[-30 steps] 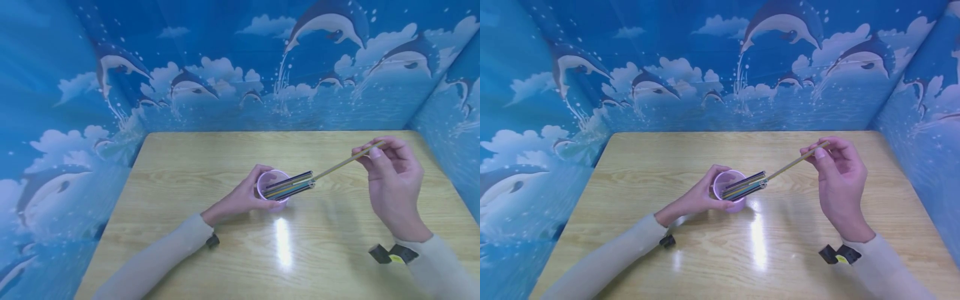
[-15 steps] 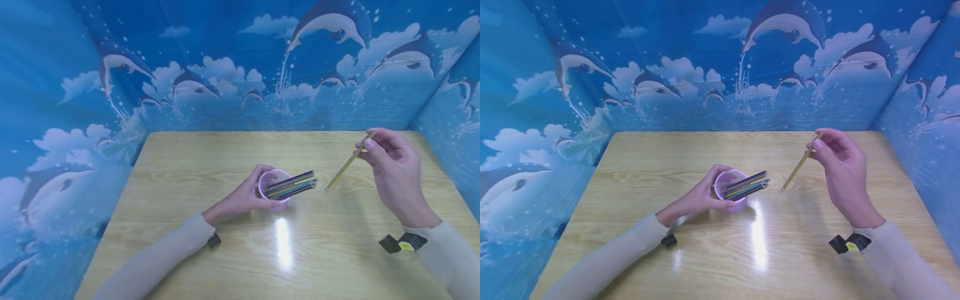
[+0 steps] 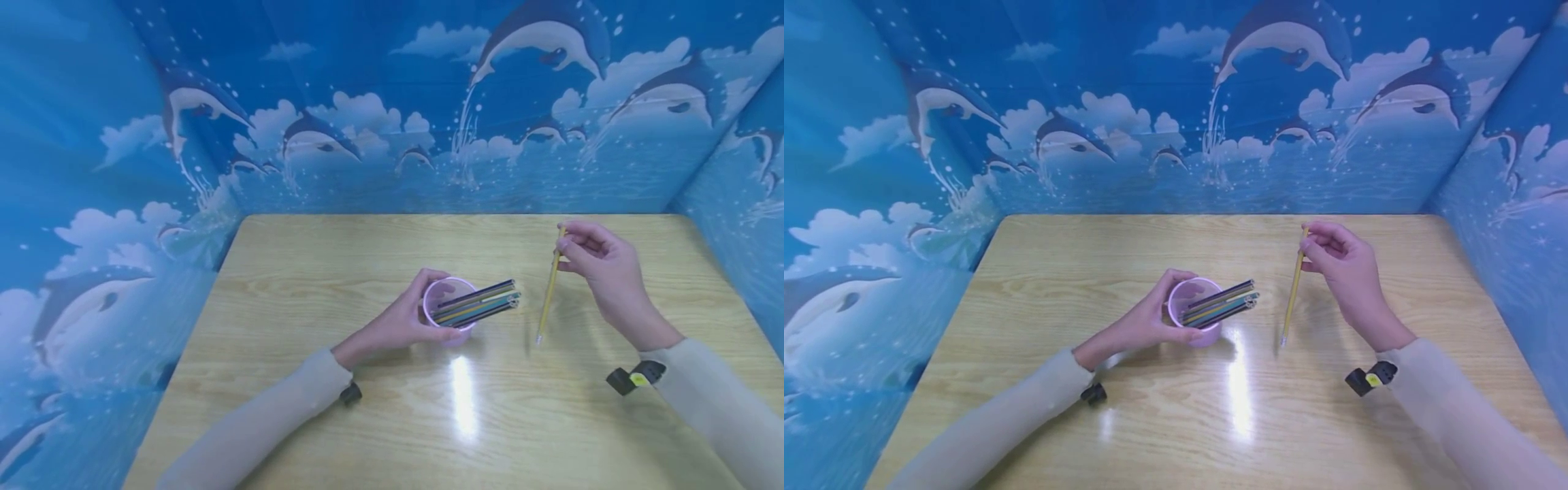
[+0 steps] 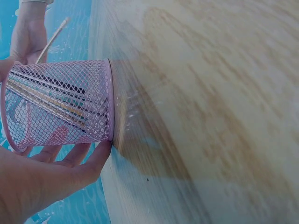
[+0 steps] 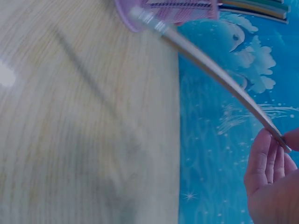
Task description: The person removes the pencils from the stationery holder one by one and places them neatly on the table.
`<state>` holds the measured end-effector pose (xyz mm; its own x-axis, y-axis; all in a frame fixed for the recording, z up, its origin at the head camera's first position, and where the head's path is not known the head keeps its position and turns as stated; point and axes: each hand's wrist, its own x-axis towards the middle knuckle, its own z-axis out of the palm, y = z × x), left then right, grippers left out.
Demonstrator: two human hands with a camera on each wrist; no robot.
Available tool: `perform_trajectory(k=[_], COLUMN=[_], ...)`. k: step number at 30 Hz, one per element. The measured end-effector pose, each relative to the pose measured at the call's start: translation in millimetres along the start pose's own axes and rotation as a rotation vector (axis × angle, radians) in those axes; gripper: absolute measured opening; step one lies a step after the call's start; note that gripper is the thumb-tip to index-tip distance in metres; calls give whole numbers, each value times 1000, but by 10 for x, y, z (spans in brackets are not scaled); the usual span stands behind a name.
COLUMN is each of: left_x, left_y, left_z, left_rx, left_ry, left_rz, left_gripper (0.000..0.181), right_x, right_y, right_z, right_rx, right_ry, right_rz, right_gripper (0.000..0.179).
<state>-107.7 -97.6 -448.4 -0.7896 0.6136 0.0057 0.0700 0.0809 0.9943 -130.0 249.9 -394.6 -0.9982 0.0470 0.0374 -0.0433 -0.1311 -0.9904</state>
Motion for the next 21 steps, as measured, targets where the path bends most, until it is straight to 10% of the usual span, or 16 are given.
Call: perform_trajectory(k=[9, 21], left_x=[5, 0], left_y=[-18, -19], left_z=[7, 9], left_rx=[-9, 3], left_ry=[0, 6], left_rz=[1, -6], left_gripper=[89, 91], right_x=[150, 304], right_y=[302, 595], right_z=[-18, 82], right_rx=[-56, -493], right_ry=[-54, -195], right_rz=[79, 237], right_gripper=[26, 46])
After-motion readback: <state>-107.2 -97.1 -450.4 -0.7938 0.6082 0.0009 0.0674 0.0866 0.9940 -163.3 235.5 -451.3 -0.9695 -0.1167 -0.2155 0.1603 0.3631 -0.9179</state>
